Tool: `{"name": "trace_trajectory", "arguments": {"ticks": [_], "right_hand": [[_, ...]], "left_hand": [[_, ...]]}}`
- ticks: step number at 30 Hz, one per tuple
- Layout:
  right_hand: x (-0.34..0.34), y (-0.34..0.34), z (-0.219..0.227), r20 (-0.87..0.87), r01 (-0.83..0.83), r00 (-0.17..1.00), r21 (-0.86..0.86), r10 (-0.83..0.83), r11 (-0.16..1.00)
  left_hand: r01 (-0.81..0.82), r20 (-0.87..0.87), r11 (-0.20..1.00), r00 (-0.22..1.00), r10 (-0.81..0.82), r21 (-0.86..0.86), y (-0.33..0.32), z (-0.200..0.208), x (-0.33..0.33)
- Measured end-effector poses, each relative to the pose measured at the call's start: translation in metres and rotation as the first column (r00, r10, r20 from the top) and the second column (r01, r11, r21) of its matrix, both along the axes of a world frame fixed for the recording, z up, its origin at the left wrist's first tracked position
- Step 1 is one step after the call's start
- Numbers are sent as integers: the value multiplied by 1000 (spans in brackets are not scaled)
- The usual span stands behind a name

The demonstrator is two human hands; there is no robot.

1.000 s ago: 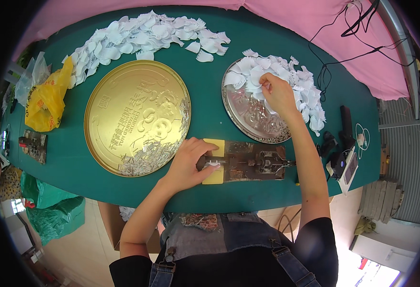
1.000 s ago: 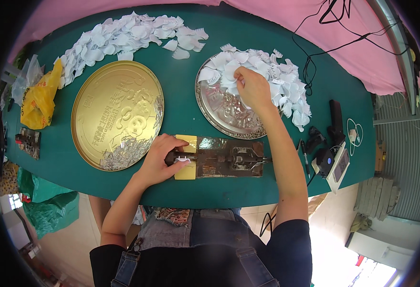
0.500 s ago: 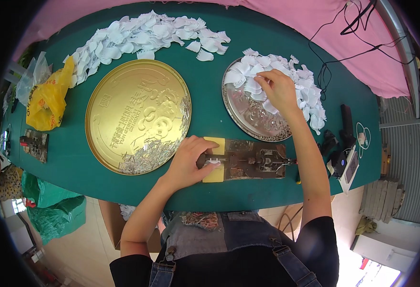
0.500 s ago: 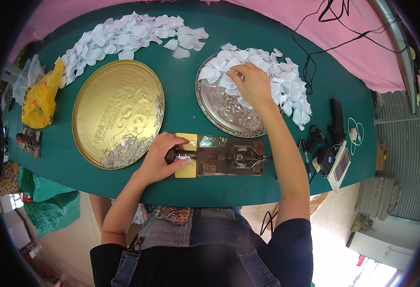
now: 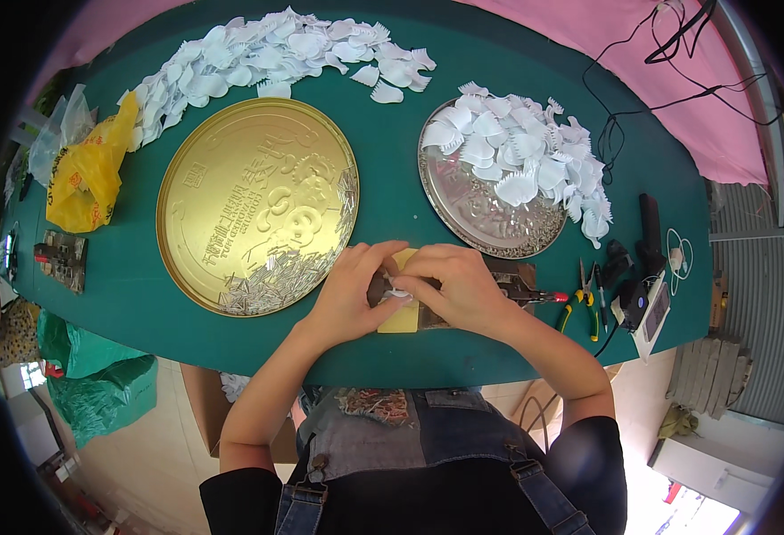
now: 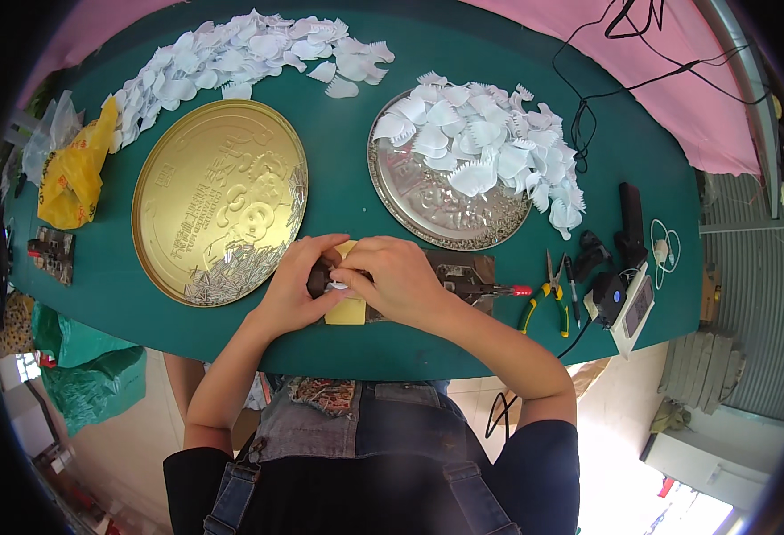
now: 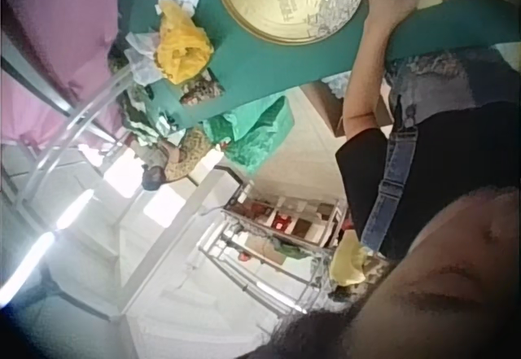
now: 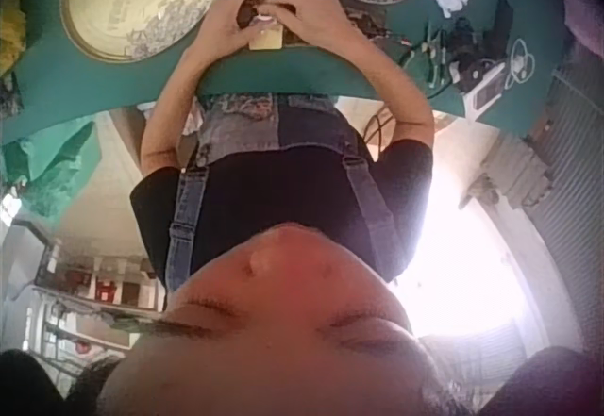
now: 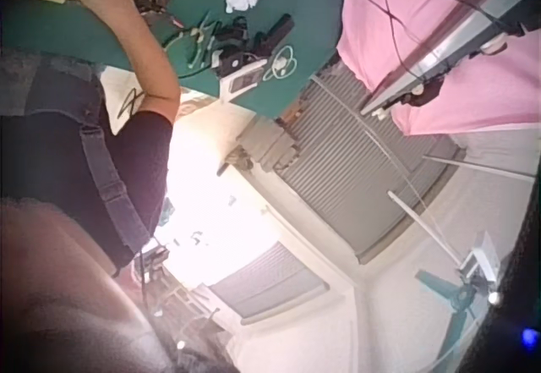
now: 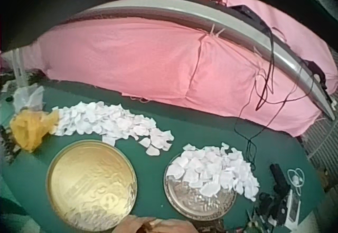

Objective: The person picks up a white plastic piece and a metal pin, places them into a metal jig, and presses a lever to join them. They repeat this process several times, occasionally dropping the finished items into a box.

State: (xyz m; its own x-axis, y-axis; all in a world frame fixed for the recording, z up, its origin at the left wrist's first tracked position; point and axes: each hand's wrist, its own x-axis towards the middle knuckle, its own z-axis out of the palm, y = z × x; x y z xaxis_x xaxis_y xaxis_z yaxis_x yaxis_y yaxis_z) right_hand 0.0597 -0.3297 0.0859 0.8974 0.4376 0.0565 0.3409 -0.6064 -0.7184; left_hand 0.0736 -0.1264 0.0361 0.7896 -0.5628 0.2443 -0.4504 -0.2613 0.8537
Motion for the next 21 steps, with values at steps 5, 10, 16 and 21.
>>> {"name": "trace_trajectory", "arguments": {"ticks": [5,10,16,21], "right_hand": [[-4,-5,2,7,12,1000,62,-12,998],[-5,0,2,-75,74,995,98,-67,992],[-1,-6,9,-77,-46,996,37,49,998],[31,-44,18,-14,173,985,54,-173,983]], "left_hand": [[-21,-3,1000,1000,21,-21,1,-4,0],[-4,-29,1000,1000,4,-4,-2,-2,1],[6,5,999,1000,-5,-36,-1,-1,2],[38,23,999,999,-38,-2,2,-1,3]]}}
